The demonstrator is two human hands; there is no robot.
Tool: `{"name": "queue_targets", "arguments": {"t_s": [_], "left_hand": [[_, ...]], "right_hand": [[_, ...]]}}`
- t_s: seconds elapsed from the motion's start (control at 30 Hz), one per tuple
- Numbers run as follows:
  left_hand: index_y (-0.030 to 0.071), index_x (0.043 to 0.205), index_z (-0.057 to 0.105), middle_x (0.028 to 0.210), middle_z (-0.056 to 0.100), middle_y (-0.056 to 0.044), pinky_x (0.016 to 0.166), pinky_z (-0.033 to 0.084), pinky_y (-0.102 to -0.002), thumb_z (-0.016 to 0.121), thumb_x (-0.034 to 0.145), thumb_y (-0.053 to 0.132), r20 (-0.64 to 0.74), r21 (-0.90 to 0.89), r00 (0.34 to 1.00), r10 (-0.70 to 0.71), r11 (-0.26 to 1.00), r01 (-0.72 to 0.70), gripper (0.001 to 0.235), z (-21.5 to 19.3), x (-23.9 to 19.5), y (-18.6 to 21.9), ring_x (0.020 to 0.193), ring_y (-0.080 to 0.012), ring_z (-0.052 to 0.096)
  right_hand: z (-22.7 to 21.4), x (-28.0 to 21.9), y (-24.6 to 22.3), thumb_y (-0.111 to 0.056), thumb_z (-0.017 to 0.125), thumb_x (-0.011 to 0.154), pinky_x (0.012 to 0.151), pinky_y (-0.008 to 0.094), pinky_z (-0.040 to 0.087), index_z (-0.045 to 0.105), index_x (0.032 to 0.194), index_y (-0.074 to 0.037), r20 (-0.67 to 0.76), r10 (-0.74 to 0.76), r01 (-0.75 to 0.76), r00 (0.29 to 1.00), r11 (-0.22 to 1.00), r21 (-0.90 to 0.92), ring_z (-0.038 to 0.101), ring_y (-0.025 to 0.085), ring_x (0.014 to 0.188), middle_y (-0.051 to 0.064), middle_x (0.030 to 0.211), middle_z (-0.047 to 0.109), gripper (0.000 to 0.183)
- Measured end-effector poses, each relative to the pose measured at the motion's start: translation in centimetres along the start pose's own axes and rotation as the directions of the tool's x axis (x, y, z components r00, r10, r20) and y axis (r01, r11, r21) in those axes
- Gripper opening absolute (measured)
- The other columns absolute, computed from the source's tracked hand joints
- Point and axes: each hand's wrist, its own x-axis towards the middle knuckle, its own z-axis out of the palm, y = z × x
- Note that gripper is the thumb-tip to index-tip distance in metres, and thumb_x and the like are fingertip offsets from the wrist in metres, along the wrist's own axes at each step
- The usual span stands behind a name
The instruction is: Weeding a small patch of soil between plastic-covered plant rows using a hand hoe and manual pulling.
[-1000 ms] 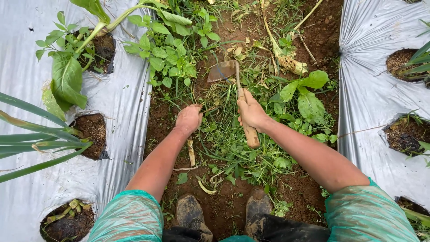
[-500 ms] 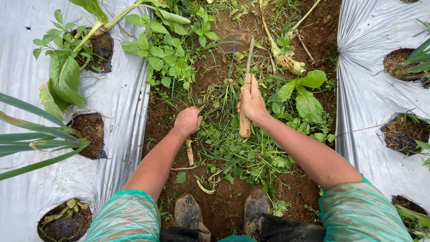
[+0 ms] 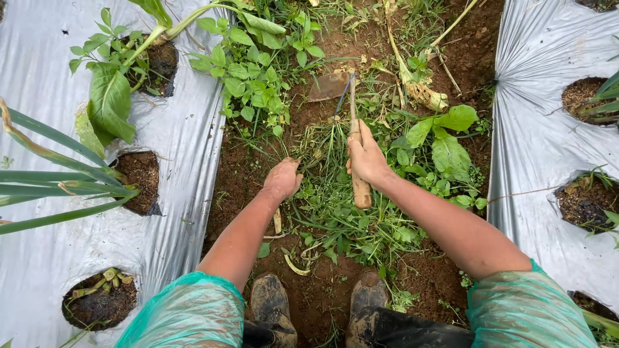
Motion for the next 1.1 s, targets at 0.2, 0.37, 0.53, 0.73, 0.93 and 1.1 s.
{"name": "queue_targets", "arguments": {"t_s": [0.2,0.37,0.53,0.73,0.93,1.1], "left_hand": [[0.003,0.153,0.046,0.153,0.05,-0.018,0.121,0.039,-0.043,0.056,0.101,0.027,-0.051,-0.217,0.987,-0.154,0.966,0.139,0.058,-0.8,-3.4,3.3,0.146,-0.0316,0.044],[0.004,0.159,0.034,0.16,0.041,-0.019,0.125,0.03,-0.044,0.05,0.104,0.025,-0.001,-0.513,0.932,-0.364,0.8,0.312,0.061,-0.7,-5.6,6.7,0.152,-0.0303,0.034],[0.006,0.16,0.033,0.164,0.037,-0.018,0.127,0.027,-0.045,0.051,0.103,0.024,-0.044,-0.646,0.904,-0.425,0.702,0.299,0.062,0.6,-6.4,8.2,0.154,-0.0323,0.031],[0.007,0.162,0.029,0.166,0.033,-0.016,0.127,0.024,-0.044,0.051,0.104,0.031,-0.016,-0.734,0.861,-0.508,0.591,0.336,0.066,2.5,-7.2,9.9,0.156,-0.0297,0.026],[0.001,0.162,0.027,0.163,0.037,-0.021,0.126,0.028,-0.046,0.051,0.105,0.031,-0.091,-0.689,0.846,-0.526,0.647,0.328,0.069,3.6,-6.3,11.2,0.155,-0.0318,0.029],[0.004,0.16,0.035,0.161,0.043,-0.018,0.126,0.028,-0.043,0.042,0.108,0.026,-0.06,-0.625,0.904,-0.423,0.722,0.297,0.057,7.7,-4.0,12.5,0.154,-0.0271,0.033]], "right_hand": [[0.3,0.6,4.1,-0.025,0.041,0.101,0.055,0.036,0.063,0.021,0.158,0.003,0.116,0.046,-0.04,0.992,0.998,-0.05,0.071,0.024,0.063,0.015,0.088,0.061,0.067],[0.9,-2.2,6.0,-0.022,0.038,0.102,0.053,0.033,0.064,0.02,0.159,0.0,0.227,0.122,-0.079,0.966,0.979,-0.19,0.071,0.021,0.06,0.013,0.087,0.062,0.063],[0.4,-3.4,5.8,-0.021,0.039,0.101,0.053,0.034,0.063,0.02,0.159,0.0,0.244,0.097,-0.046,0.965,0.977,-0.207,0.07,0.023,0.061,0.015,0.087,0.061,0.064],[-1.1,-4.9,7.4,-0.02,0.038,0.103,0.052,0.034,0.063,0.02,0.158,0.001,0.251,0.127,-0.05,0.96,0.955,-0.293,0.07,0.023,0.06,0.014,0.085,0.061,0.062],[-4.5,-8.9,8.4,-0.022,0.037,0.103,0.055,0.034,0.063,0.022,0.16,-0.003,0.247,0.236,-0.103,0.94,0.885,-0.454,0.071,0.021,0.059,0.013,0.085,0.063,0.062],[-6.3,-9.5,7.3,-0.029,0.041,0.1,0.06,0.039,0.065,0.03,0.158,-0.007,0.234,0.265,-0.113,0.936,0.851,-0.514,0.073,0.024,0.058,0.017,0.086,0.067,0.063]]}}
